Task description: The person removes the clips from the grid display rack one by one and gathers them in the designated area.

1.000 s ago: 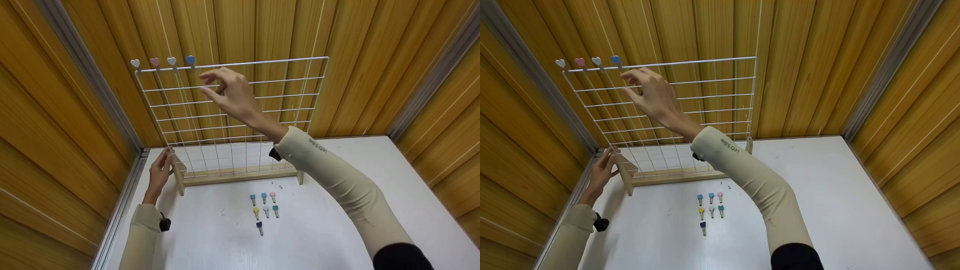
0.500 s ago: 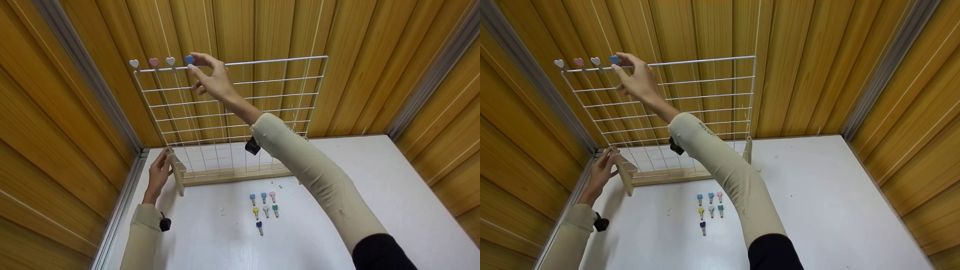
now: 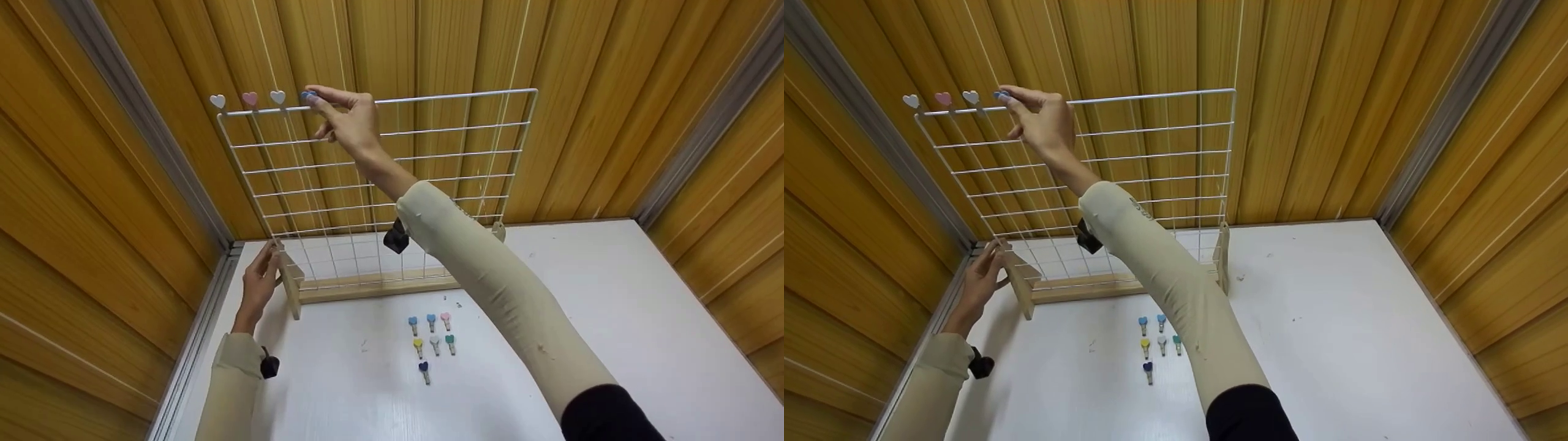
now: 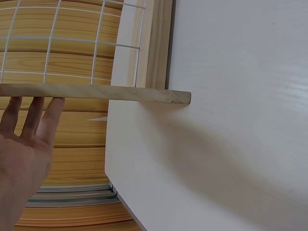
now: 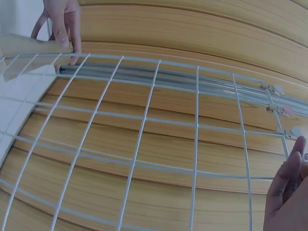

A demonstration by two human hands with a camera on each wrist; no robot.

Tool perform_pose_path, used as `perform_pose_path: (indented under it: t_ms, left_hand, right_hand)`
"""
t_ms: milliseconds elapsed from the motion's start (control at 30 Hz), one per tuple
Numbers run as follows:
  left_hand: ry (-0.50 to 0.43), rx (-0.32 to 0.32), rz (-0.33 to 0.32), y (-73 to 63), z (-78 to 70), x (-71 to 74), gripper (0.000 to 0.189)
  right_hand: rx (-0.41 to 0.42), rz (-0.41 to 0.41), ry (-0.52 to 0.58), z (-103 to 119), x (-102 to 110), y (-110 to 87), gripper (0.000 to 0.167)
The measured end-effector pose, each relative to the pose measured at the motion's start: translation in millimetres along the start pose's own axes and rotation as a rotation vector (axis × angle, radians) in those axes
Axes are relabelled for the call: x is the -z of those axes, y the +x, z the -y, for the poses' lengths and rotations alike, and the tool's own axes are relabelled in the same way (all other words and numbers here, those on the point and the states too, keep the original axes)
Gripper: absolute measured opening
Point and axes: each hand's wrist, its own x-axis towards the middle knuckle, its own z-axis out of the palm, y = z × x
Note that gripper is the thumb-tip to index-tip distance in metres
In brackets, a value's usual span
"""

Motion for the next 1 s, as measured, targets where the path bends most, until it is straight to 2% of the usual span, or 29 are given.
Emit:
perform_pose_path:
  t_ms: [300, 533, 700, 833, 933, 1000]
  left_hand:
    - [0.004, 0.008, 0.004, -0.6, 0.9, 0.7, 0.055]
    - [-0.016, -0.014, 0.001, 0.0, 1.9, 0.7, 0.054]
    - [-0.011, -0.006, -0.008, 1.2, 2.0, -0.1, 0.054]
    - [-0.002, 0.001, -0.006, 3.8, 0.9, -2.9, 0.055]
    - [0.002, 0.011, -0.013, 4.5, 0.3, -4.4, 0.055]
    - [0.002, 0.018, -0.014, 4.4, 0.9, -4.8, 0.055]
  right_hand:
    - [0.050, -0.081, 0.026, -3, -5, -5.0, 0.023]
    - [0.021, -0.110, 0.050, -3, -10, -4.6, 0.023]
    - [-0.001, -0.133, 0.081, -1, -13, -5.0, 0.023]
    - [-0.009, -0.170, 0.169, 2, -12, -5.7, 0.025]
    - [-0.002, -0.162, 0.191, 3, -9, -8.3, 0.027]
    - [-0.005, -0.131, 0.164, 1, -6, -11.3, 0.027]
